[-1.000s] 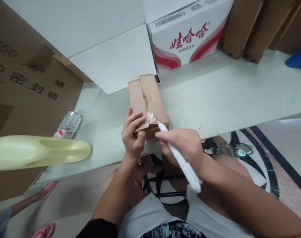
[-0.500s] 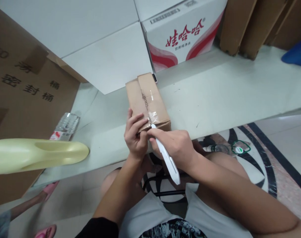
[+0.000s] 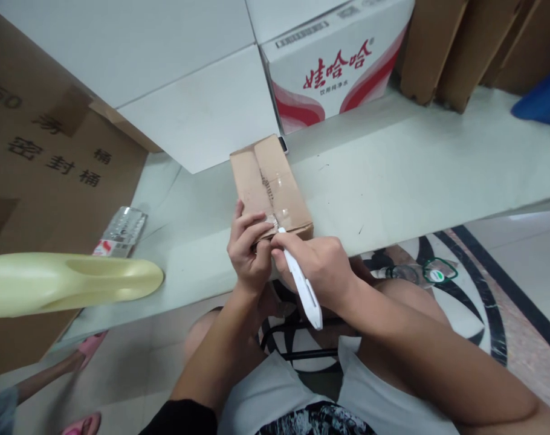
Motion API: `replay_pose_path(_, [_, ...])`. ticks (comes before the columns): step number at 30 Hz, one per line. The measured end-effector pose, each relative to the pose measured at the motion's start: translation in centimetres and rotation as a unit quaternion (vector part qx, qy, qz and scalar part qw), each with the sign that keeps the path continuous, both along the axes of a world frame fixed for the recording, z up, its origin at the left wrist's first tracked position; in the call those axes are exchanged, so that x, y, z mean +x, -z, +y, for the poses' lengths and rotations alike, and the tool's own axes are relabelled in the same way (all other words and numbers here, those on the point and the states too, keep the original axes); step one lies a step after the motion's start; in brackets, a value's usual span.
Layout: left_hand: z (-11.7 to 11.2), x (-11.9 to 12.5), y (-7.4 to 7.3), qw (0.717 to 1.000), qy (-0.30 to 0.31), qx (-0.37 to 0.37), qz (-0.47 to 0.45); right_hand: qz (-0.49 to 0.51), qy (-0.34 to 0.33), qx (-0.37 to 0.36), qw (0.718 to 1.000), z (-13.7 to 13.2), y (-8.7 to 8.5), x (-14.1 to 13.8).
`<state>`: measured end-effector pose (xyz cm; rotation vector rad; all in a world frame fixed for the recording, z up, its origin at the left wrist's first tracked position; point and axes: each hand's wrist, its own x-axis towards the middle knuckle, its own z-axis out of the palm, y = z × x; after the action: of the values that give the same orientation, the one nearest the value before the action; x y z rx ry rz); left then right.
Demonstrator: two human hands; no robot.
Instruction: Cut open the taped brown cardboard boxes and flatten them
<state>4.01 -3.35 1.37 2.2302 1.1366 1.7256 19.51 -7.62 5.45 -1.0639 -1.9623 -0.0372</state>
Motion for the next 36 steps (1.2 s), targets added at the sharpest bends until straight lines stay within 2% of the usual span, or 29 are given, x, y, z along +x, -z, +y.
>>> replay_pose_path(4, [0.1,0.0,0.1,1.0,-0.005,-0.004,-0.007,-0.007,0.001,-0.013,1.0,-0.1,0.0,0.1])
replay_pose_path(14, [0.2,-0.6,0.2,0.998,0.001,-0.052,-0.034,0.064,-0.033,-0.013,0.997,-0.9,-1.1,0.8])
replay_pose_path(19, [0.3,-1.2,0.7,0.986,0.021,-0.107,-0.129,0.135,-0.002,-0.01,0.991,-1.5,-0.2,1.6])
replay_pose_path(21, [0.7,-1.6,1.0,0.974,0.005,-0.128,-0.185,0.165,0.023,-0.003,0.986,-0.8,0.6,2.0])
replay_pose_path(23, [1.4,-2.2,1.1,0.958,-0.031,-0.136,-0.252,0.137,0.072,-0.032,0.987,0.5,1.7,2.4])
replay_pose_path(26, [2.9,-3.4,0.9,0.915,-0.09,-0.147,-0.364,0.0,0.142,-0.174,0.975,3.0,3.6,3.3])
replay_pose_path(28, [3.8,-4.5,0.6,0.88,-0.122,-0.171,-0.426,-0.098,0.153,-0.281,0.942,4.3,4.7,3.9])
replay_pose_path(30, [4.5,-5.7,0.5,0.843,-0.145,-0.212,-0.473,-0.165,0.14,-0.338,0.916,4.8,5.5,4.3])
replay_pose_path(33, [5.0,-7.2,0.9,0.808,-0.146,-0.282,-0.497,-0.19,0.127,-0.345,0.91,4.9,6.3,4.2])
replay_pose_path(36, [4.8,-8.3,1.7,0.813,-0.144,-0.312,-0.47,-0.168,0.127,-0.342,0.916,4.7,6.7,3.7])
